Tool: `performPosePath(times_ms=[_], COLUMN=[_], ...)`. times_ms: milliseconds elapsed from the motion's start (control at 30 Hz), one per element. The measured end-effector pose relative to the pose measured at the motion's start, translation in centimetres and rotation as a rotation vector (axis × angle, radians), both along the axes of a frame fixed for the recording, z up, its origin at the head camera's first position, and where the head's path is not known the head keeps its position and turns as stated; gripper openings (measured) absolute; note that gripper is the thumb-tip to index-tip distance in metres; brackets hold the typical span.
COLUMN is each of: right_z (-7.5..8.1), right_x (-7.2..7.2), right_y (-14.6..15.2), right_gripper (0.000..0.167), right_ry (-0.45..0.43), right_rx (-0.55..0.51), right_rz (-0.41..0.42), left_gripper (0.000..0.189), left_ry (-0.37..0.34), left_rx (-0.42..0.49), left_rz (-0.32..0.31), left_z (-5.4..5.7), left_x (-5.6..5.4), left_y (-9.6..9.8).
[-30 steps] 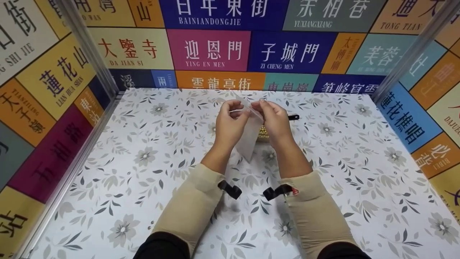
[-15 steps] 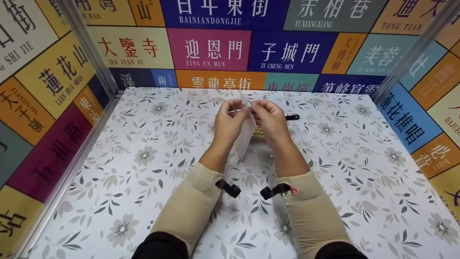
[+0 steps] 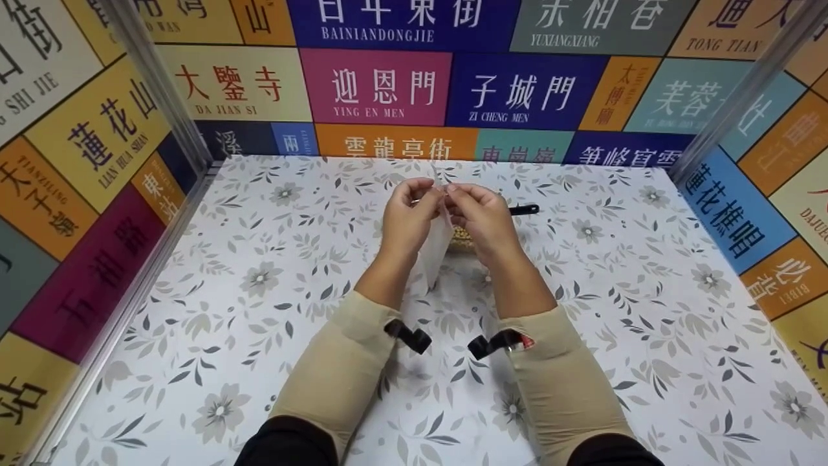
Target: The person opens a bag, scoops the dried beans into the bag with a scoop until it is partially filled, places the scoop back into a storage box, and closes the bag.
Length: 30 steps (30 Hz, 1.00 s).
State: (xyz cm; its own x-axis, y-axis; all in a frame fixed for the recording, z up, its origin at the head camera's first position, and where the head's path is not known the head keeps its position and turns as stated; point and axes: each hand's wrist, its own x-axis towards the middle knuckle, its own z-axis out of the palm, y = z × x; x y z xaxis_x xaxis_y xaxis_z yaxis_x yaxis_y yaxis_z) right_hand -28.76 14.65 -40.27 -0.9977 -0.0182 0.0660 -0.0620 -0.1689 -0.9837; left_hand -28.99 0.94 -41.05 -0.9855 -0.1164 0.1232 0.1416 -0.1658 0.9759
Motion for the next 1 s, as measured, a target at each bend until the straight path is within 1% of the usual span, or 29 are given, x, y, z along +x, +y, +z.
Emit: performPosePath(times_ms=[133, 200, 333, 533, 633, 767, 900, 1000], right_z=[0.0, 0.1, 0.2, 0.4, 0.3, 0.2, 0.2, 0.2], right_x=[0.1, 0.1, 0.2, 0.2, 0.1, 0.1, 0.1, 0.2], right_y=[0.1, 0.1, 0.2, 0.3, 0.3, 0.3, 0.3, 0.3], right_gripper=[0.03, 0.036, 0.039, 0.031, 0.029, 0.03, 0.031, 0.03], right_ry=[-0.005, -0.004, 0.01, 0.016, -0.003, -0.035, -0.043, -0.035], right_rx=[0.003, 0.014, 0.037, 0.074, 0.101, 0.135, 0.158, 0.183], right_rz=[-0.001, -0.001, 0.004, -0.001, -0.009, -0.012, -0.017, -0.021], left_gripper=[0.026, 0.026, 0.029, 0.034, 0.035, 0.032, 0.028, 0.026], left_ry=[-0.04, -0.05, -0.06, -0.073, -0.084, -0.095, -0.079, -0.061], left_rx=[0.022, 0.024, 0.013, -0.02, -0.045, -0.11, -0.164, -0.185], left_rz=[-0.028, -0.044, -0.072, -0.083, -0.086, -0.077, -0.071, -0.076], left_z=[0.3, 0.4, 0.6, 0.6, 0.6, 0.5, 0.5, 0.5], left_x=[0.1, 0.2, 0.4, 0.5, 0.5, 0.5, 0.5, 0.5], left_y=[-0.1, -0.1, -0.3, -0.6, -0.8, -1.1, -1.3, -1.4])
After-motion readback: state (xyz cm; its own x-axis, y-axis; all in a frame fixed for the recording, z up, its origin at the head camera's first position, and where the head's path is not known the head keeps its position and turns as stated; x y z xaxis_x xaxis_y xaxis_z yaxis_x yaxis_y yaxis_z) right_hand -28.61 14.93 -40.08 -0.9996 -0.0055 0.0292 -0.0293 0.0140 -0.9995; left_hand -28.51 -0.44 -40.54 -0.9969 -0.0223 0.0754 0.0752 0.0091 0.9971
